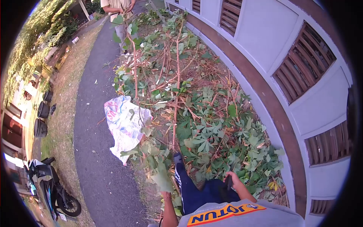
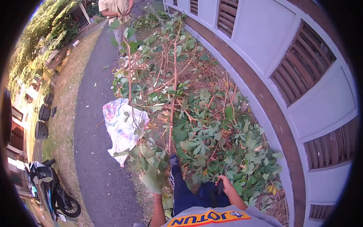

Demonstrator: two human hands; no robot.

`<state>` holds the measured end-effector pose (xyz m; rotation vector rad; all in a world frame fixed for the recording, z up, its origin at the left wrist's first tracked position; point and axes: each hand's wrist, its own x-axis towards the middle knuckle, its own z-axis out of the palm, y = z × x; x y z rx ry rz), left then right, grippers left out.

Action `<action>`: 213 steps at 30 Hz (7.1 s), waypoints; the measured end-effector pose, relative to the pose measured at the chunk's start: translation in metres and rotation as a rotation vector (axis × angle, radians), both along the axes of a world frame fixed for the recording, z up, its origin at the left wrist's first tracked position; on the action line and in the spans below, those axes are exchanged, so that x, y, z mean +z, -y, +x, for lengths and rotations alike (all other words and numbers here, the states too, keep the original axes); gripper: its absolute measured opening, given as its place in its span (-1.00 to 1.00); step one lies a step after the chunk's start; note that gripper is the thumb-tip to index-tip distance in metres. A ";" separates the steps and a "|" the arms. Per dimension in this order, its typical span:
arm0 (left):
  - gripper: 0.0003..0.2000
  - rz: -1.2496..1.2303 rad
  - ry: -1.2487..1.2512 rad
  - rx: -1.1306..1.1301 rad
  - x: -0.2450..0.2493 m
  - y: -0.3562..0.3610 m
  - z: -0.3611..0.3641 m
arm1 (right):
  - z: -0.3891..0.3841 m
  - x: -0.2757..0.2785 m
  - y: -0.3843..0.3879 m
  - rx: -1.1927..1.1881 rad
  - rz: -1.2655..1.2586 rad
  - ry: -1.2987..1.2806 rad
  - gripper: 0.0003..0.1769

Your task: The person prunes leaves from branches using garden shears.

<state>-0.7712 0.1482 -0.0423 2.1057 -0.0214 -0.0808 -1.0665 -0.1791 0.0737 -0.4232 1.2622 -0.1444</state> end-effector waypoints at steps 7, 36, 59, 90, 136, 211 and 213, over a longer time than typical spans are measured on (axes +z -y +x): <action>-0.69 0.025 0.014 -0.020 0.100 -0.025 -0.136 | 0.062 0.072 0.012 0.545 -0.330 -0.037 -0.74; -0.71 0.258 -0.659 0.604 0.200 -0.103 -0.353 | 0.422 0.020 -0.117 1.887 0.046 0.252 -0.74; -0.65 0.121 -0.630 0.915 0.227 -0.106 -0.367 | 0.418 0.094 -0.036 2.257 -0.272 -0.205 -0.59; -0.69 0.064 -0.213 1.353 0.328 -0.217 -0.373 | 0.313 0.117 -0.157 2.260 -0.731 0.182 -0.61; -0.77 -0.208 0.291 1.403 0.353 -0.246 -0.353 | 0.334 0.180 -0.242 2.043 0.094 -0.025 -0.58; -0.74 0.147 0.002 1.499 0.234 -0.416 -0.323 | 0.517 0.543 0.000 1.543 -1.302 0.788 -0.69; -0.75 0.176 0.049 1.591 0.207 -0.414 -0.330 | 0.533 0.552 -0.010 1.559 -1.336 0.820 -0.69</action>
